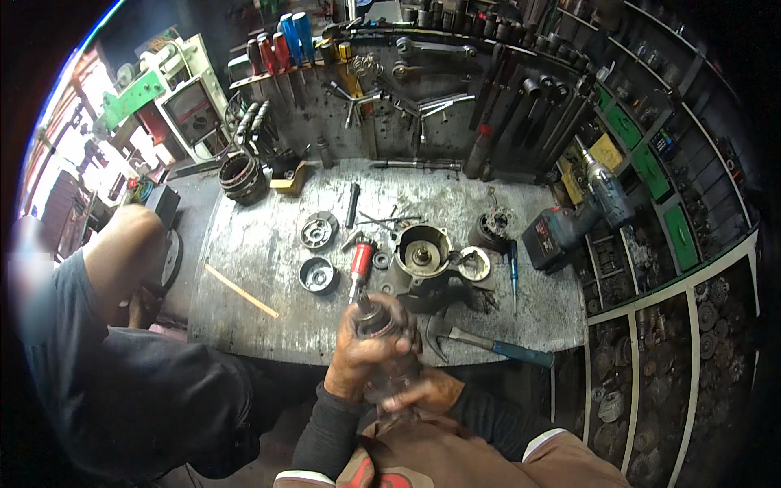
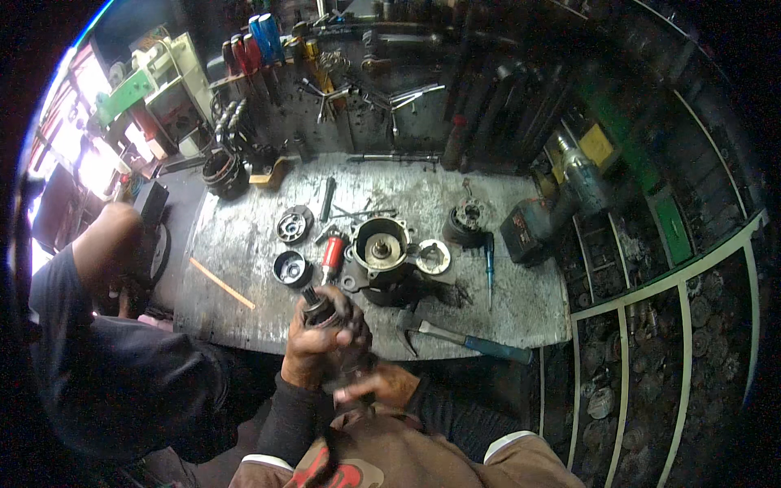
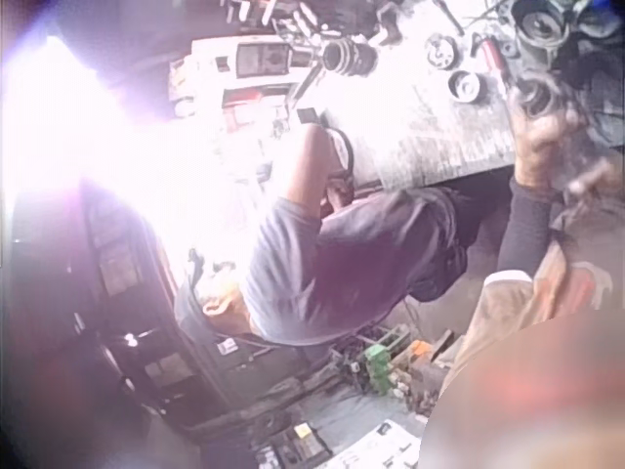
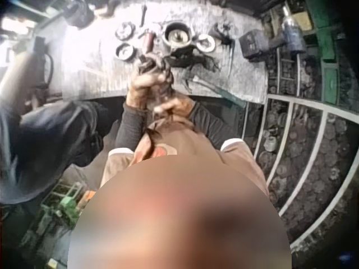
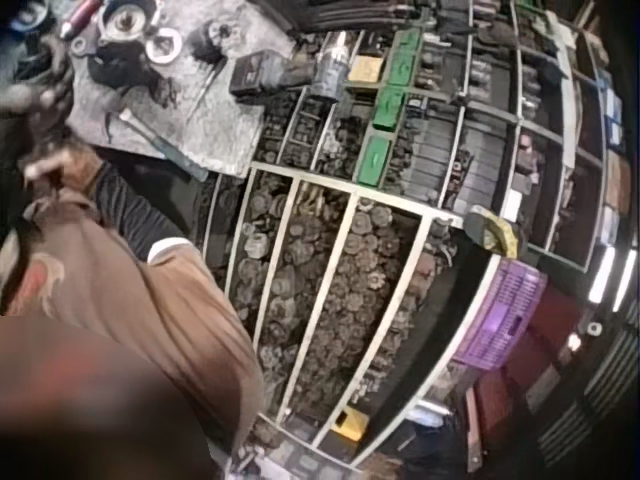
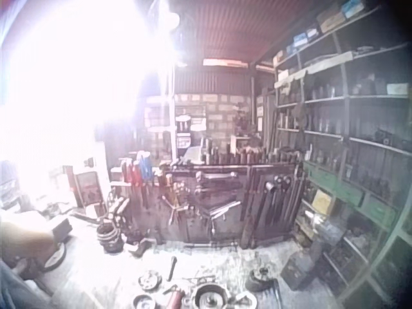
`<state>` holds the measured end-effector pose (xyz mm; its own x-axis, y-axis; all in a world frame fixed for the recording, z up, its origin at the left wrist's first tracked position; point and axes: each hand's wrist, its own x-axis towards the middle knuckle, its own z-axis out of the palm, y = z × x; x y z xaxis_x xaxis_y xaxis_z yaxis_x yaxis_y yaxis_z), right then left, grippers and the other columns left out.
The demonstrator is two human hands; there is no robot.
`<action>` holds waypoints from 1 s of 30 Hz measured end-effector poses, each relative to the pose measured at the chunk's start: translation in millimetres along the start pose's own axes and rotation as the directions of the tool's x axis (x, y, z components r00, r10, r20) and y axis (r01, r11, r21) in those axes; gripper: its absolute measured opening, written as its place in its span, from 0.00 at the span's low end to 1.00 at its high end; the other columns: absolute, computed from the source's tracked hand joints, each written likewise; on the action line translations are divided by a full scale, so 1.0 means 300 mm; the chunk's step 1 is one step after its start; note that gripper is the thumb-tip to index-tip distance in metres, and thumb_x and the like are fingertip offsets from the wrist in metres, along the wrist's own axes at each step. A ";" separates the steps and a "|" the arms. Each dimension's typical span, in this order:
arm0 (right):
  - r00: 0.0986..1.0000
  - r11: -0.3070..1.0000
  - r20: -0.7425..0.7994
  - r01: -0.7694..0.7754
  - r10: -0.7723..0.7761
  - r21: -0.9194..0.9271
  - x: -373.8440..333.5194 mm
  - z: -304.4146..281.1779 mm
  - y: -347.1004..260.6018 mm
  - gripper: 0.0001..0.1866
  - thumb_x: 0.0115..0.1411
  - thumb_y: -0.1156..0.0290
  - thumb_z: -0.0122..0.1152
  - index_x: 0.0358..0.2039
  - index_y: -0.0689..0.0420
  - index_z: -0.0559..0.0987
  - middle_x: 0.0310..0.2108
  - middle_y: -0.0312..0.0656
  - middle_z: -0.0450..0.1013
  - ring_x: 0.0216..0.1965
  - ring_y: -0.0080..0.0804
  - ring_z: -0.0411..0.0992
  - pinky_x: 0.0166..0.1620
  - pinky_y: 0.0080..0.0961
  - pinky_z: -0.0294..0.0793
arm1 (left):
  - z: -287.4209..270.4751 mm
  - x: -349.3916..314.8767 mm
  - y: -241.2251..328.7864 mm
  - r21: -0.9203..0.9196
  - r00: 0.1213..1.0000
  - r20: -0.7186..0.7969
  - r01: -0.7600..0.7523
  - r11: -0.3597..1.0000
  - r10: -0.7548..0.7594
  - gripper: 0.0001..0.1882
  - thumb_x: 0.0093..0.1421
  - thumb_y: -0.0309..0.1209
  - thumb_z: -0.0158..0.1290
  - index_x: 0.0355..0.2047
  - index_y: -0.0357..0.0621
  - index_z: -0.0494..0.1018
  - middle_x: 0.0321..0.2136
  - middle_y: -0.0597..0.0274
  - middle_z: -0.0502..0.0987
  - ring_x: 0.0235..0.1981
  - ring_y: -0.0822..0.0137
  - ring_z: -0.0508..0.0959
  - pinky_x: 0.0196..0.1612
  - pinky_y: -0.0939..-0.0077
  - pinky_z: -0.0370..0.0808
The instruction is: The person picks up a cylindrical mechanical component and a circular part from a workbench, then moves to a bench grinder. They repeatedly press the circular part against the rotating grinding wheel, rotating and repositioning it to grind different surfaces. The person continues this process for the duration of the clip.
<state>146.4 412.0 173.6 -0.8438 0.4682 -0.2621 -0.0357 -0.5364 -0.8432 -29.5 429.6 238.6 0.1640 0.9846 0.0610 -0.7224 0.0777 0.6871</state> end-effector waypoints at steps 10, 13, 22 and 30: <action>1.000 0.995 -0.010 0.014 -0.015 -0.102 0.015 0.031 -0.001 0.24 0.55 0.66 0.72 0.51 0.56 0.78 0.44 0.40 0.78 0.51 0.37 0.75 0.56 0.35 0.72 | 0.019 0.010 0.032 0.243 0.996 -0.066 -0.039 0.969 0.057 0.19 0.45 0.25 0.68 0.37 0.40 0.74 0.29 0.64 0.78 0.29 0.74 0.77 0.34 0.75 0.76; 0.999 0.991 0.042 -0.038 0.033 0.126 0.034 0.029 0.025 0.21 0.53 0.67 0.71 0.46 0.58 0.78 0.45 0.45 0.77 0.48 0.43 0.75 0.53 0.39 0.73 | 0.002 0.017 0.002 -0.293 0.990 0.120 0.113 0.949 -0.080 0.21 0.45 0.25 0.69 0.39 0.40 0.74 0.30 0.63 0.78 0.29 0.73 0.77 0.34 0.75 0.76; 0.610 0.424 -0.371 -0.063 -0.700 -0.903 0.116 -0.014 -0.029 0.16 0.49 0.66 0.71 0.35 0.60 0.78 0.29 0.51 0.78 0.33 0.54 0.78 0.36 0.45 0.77 | -0.040 0.075 0.008 0.163 0.722 -0.638 -0.214 0.963 0.268 0.07 0.56 0.22 0.59 0.35 0.36 0.75 0.26 0.60 0.79 0.26 0.69 0.80 0.32 0.74 0.77; 0.965 0.516 -0.017 0.126 -0.263 -0.847 0.169 0.032 -0.098 0.21 0.55 0.65 0.71 0.46 0.61 0.78 0.40 0.49 0.80 0.44 0.46 0.79 0.50 0.41 0.77 | -0.005 -0.038 0.010 0.443 0.882 -0.350 -0.141 0.885 0.316 0.08 0.56 0.22 0.57 0.37 0.38 0.73 0.28 0.61 0.78 0.27 0.69 0.79 0.33 0.76 0.77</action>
<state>99.7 444.6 189.6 -0.7955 0.6047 -0.0388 0.3290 0.3772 -0.8657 -34.6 418.8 238.9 -0.3188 0.9477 0.0172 -0.3651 -0.1396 0.9205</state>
